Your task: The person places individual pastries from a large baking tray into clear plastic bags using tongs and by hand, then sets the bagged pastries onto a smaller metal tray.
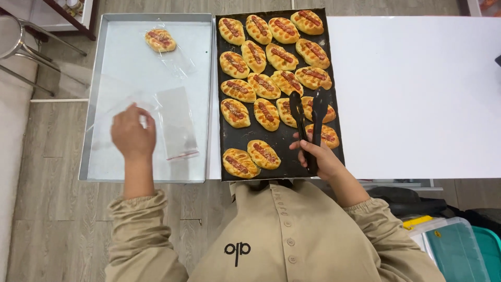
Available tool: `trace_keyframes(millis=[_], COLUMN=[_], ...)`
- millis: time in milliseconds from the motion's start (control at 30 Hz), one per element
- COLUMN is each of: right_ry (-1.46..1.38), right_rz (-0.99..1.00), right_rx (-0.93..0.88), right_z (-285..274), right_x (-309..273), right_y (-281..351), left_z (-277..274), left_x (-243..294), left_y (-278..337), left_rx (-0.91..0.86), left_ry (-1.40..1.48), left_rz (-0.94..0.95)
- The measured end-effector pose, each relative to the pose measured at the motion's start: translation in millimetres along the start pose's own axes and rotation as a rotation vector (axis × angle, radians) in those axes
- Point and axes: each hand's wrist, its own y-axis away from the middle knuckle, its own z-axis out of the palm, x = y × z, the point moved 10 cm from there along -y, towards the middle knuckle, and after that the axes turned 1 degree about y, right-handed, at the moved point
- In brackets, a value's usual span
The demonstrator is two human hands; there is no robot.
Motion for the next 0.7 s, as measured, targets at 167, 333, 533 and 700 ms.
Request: trace_keyframes(millis=[167,333,533,700], right_ry=[-0.023,-0.015,-0.140,-0.232], right_rz=[0.020,0.031,0.092,0.194], right_rx=[0.102,0.133,0.066,0.113], right_z=[-21.4,-37.5,-23.5,-30.4], right_x=[12.3,28.0,40.5,63.3], right_y=[13.2,22.3,19.9,7.7], left_z=[149.2,108.2,98.6,40.5], left_x=[-19.9,-15.3,-58.4,-113.5], left_y=[101.2,90.2,84.9,45.4], left_rx=[-0.733,-0.817,-0.912,-0.429], left_ry=[-0.268,0.069,0.525,0.589], left_rz=[0.054,-0.249,-0.761,-0.674])
